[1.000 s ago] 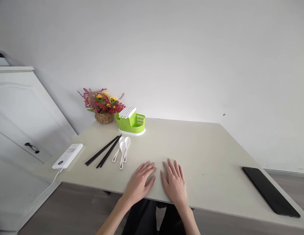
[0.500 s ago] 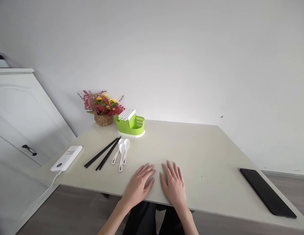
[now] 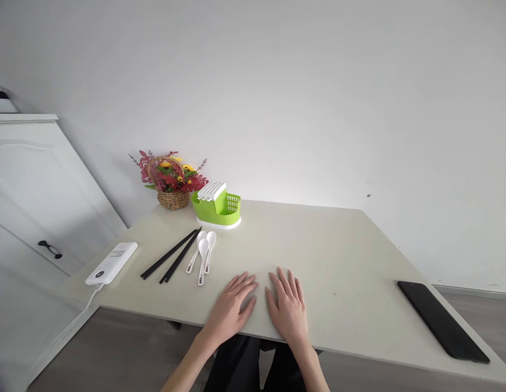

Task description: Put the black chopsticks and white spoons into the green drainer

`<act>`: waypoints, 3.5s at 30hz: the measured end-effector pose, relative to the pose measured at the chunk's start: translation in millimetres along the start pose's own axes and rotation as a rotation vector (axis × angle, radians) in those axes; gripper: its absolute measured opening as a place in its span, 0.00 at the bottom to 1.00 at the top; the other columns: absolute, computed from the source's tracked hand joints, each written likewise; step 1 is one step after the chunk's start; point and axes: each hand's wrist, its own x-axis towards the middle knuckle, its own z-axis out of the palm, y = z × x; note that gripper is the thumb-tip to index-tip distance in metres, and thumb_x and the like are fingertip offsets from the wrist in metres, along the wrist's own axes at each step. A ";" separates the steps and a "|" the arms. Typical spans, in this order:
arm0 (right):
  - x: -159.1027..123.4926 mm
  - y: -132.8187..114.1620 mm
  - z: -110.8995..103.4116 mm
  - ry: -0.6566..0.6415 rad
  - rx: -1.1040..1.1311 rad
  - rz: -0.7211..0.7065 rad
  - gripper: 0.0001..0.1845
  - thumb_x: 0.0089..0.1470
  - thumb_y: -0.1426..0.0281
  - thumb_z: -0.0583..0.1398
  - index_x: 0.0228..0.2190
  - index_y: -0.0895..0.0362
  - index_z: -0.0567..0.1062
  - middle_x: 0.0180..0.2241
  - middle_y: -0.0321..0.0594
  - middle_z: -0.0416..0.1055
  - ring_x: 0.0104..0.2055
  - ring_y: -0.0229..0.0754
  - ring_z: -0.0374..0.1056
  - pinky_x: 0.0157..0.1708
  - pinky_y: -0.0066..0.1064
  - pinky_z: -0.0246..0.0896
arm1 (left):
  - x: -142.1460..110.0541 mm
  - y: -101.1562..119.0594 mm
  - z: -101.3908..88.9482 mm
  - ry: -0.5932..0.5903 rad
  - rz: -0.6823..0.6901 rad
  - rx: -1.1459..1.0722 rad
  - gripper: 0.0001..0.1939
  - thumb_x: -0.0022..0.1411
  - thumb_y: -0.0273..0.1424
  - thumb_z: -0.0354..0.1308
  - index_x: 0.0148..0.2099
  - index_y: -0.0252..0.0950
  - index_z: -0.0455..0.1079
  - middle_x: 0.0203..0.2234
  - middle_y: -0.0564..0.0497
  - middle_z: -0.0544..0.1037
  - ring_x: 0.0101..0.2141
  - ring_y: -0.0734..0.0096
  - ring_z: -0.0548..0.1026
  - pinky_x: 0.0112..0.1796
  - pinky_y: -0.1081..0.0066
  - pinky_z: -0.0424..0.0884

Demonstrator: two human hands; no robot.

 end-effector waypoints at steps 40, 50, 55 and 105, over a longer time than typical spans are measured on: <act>-0.1 -0.8 -1.2 0.013 0.010 0.019 0.30 0.73 0.53 0.48 0.67 0.52 0.69 0.72 0.37 0.58 0.77 0.52 0.46 0.74 0.51 0.47 | -4.7 3.9 -15.8 -0.008 -0.005 -0.153 0.19 0.77 0.33 0.51 0.64 0.50 0.72 0.60 0.54 0.79 0.64 0.62 0.73 0.63 0.56 0.73; -0.3 -1.0 -2.4 -0.017 0.016 0.034 0.31 0.73 0.52 0.48 0.67 0.51 0.69 0.73 0.34 0.56 0.78 0.53 0.44 0.75 0.52 0.46 | -45.8 -103.6 -111.1 0.575 -0.377 0.334 0.13 0.72 0.36 0.52 0.53 0.38 0.71 0.37 0.43 0.76 0.42 0.52 0.75 0.51 0.50 0.72; -0.9 -0.9 -1.9 -0.020 0.020 0.042 0.31 0.73 0.52 0.48 0.67 0.50 0.69 0.73 0.34 0.56 0.77 0.53 0.44 0.75 0.52 0.47 | -61.8 -161.8 -146.4 0.455 -0.538 0.562 0.18 0.69 0.39 0.49 0.53 0.34 0.70 0.41 0.37 0.76 0.49 0.43 0.73 0.52 0.47 0.70; -2.3 -0.4 -3.8 -0.056 -0.009 0.034 0.31 0.73 0.52 0.47 0.68 0.51 0.68 0.74 0.33 0.55 0.78 0.52 0.42 0.75 0.53 0.45 | -10.3 -171.8 -182.3 -0.327 -0.766 0.702 0.18 0.60 0.14 0.50 0.46 0.26 0.77 0.45 0.30 0.80 0.44 0.48 0.82 0.40 0.64 0.73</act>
